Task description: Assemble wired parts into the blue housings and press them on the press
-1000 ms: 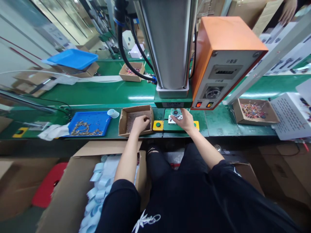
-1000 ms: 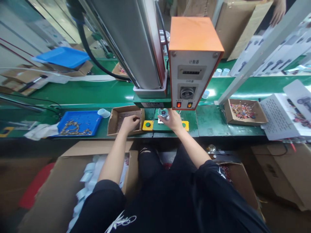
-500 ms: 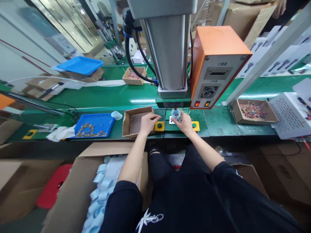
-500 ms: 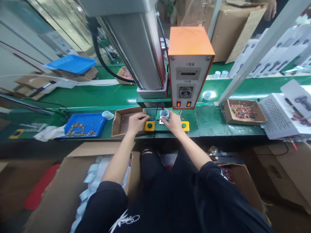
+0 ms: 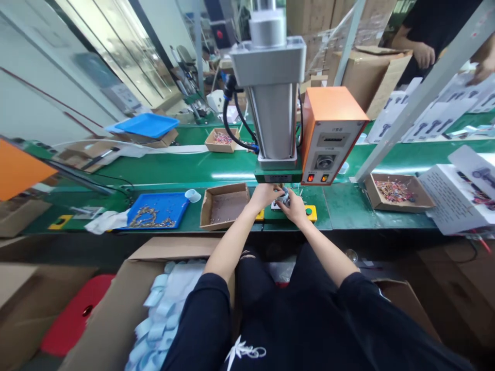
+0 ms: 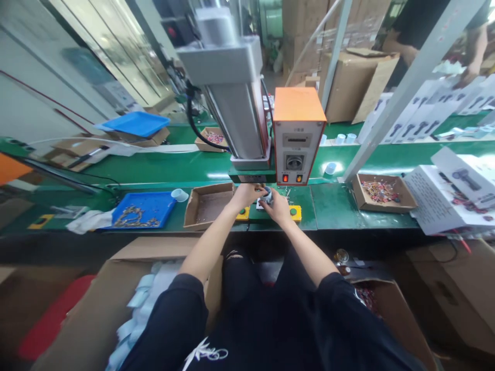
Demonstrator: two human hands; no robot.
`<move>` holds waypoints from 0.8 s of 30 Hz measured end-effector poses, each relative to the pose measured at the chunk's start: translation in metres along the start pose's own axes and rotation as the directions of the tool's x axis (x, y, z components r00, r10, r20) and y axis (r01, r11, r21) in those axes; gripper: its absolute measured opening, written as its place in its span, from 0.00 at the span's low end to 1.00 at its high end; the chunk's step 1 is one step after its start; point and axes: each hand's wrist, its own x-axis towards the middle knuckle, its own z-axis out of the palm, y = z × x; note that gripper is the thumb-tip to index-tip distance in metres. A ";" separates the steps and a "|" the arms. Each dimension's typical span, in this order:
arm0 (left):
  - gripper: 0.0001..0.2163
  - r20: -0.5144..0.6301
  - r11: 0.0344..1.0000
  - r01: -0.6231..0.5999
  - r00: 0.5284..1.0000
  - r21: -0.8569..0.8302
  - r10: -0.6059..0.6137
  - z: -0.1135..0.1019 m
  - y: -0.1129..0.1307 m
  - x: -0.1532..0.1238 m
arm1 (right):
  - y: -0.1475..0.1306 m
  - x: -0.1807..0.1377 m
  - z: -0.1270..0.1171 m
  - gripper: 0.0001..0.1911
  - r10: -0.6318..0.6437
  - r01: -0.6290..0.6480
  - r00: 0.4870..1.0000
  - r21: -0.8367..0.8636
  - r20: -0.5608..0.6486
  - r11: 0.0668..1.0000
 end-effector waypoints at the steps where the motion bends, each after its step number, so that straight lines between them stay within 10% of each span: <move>1: 0.09 0.002 1.000 0.003 1.000 0.013 -0.003 0.000 0.001 0.000 | 0.001 0.000 0.001 0.30 0.006 -0.006 1.000 0.000 -0.008 1.000; 19: 0.08 -0.033 0.996 -0.010 0.999 0.087 0.013 -0.008 0.007 0.009 | -0.003 0.005 0.002 0.31 0.015 -0.014 1.000 0.048 -0.008 0.999; 24: 0.17 -0.216 0.998 -0.018 0.976 0.054 0.029 0.001 -0.029 -0.038 | 0.014 -0.022 -0.013 0.38 -0.068 0.067 0.992 -0.012 -0.105 0.998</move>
